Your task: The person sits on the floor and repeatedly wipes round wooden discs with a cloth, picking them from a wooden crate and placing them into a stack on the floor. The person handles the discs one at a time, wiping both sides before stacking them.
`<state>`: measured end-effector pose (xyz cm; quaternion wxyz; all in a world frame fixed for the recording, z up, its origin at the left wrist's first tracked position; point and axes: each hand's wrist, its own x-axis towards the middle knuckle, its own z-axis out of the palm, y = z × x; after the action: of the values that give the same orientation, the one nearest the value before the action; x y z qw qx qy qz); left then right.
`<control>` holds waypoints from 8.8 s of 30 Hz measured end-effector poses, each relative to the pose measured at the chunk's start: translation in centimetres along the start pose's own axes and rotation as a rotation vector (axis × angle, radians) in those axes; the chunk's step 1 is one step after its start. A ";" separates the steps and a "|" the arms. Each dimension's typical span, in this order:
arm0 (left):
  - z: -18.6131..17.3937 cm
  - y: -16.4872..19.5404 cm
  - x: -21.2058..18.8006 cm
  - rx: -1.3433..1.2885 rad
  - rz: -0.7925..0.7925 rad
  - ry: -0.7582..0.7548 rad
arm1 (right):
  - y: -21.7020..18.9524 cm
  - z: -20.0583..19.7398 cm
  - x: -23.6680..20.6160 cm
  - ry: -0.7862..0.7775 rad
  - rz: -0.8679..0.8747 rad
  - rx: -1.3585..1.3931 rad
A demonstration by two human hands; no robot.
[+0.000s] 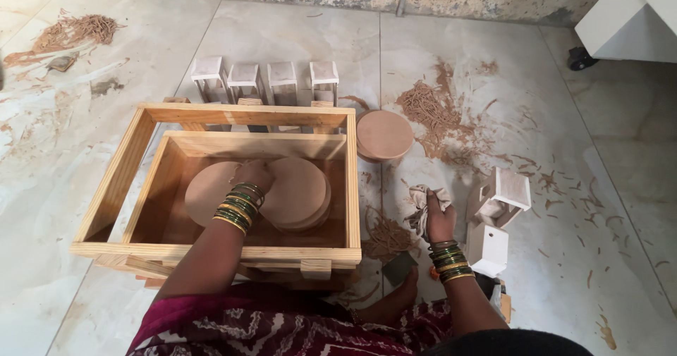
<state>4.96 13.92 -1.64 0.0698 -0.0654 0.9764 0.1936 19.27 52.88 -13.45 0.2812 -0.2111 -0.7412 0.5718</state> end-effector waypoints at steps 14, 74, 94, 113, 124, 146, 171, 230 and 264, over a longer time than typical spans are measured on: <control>1.1 0.3 -0.5 0.172 0.107 -0.193 | 1.3 0.0 0.2 -0.081 0.043 -0.020; 3.4 13.4 -15.1 -1.394 0.076 -1.026 | -13.4 -11.2 -7.6 -0.125 -0.917 -0.517; 11.9 14.0 -17.7 -0.954 0.734 -0.695 | -16.3 -8.8 -8.5 -0.294 -0.885 -0.482; 6.2 15.5 -22.9 -1.146 0.721 -0.532 | -16.2 -8.1 -12.5 -0.285 -0.684 -0.665; 8.1 14.0 -21.3 -0.499 1.200 0.184 | -9.3 -15.1 -4.0 -0.336 0.051 0.518; 10.8 13.9 -21.4 -1.304 0.509 -1.083 | -17.5 -13.2 -10.1 -0.702 0.000 0.673; -6.8 -1.3 -7.3 -1.224 0.172 0.143 | -4.8 -7.7 -1.2 -0.134 -0.122 -0.344; -2.7 -11.8 5.9 0.071 -0.147 -0.093 | -7.2 16.3 12.8 -0.835 -0.483 -1.275; -8.4 -5.0 -20.9 -0.532 0.735 0.583 | -1.4 -25.7 -19.5 0.107 0.402 0.819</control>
<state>25.29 8.15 7.59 -0.2954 0.2139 0.8311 0.4197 50.90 58.84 -10.71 0.2627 -0.2515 -0.3830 0.8491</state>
